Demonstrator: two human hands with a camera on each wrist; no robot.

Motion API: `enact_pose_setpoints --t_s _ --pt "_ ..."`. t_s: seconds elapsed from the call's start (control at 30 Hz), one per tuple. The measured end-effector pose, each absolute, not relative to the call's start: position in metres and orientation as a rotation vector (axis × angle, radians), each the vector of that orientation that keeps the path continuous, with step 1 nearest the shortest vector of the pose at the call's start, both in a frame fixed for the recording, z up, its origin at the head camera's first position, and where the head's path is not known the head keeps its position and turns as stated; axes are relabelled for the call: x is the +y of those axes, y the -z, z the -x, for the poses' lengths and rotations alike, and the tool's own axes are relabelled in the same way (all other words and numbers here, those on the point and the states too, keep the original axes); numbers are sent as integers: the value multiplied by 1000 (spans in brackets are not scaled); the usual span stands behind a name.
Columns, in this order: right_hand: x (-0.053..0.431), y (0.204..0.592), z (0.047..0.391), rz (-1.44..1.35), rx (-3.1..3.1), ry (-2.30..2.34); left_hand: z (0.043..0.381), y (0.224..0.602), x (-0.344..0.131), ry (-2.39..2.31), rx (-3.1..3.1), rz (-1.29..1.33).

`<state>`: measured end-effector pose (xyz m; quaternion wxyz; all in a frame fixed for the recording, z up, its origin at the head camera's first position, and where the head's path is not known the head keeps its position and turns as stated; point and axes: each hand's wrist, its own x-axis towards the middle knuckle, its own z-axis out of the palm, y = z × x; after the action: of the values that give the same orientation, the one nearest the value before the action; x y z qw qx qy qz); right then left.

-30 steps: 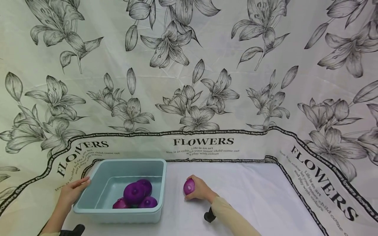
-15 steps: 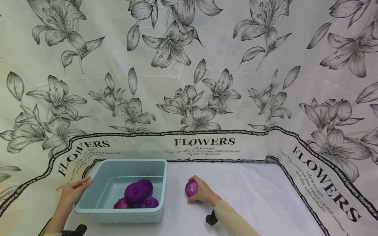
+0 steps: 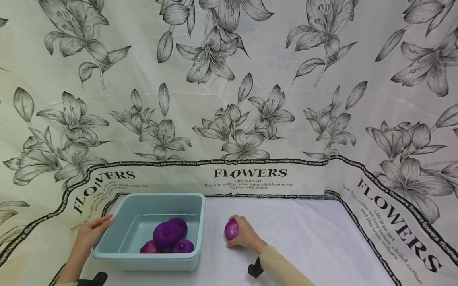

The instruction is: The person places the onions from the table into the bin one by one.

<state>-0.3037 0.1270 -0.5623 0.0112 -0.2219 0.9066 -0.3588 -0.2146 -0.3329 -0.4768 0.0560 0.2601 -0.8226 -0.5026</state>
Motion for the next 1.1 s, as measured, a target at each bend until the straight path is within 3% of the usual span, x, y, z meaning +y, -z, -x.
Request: enact_pose_setpoints --t_s 1.1 --pt "114 498 309 740 2958 1241 214 477 -329 1485 -2467 -794"
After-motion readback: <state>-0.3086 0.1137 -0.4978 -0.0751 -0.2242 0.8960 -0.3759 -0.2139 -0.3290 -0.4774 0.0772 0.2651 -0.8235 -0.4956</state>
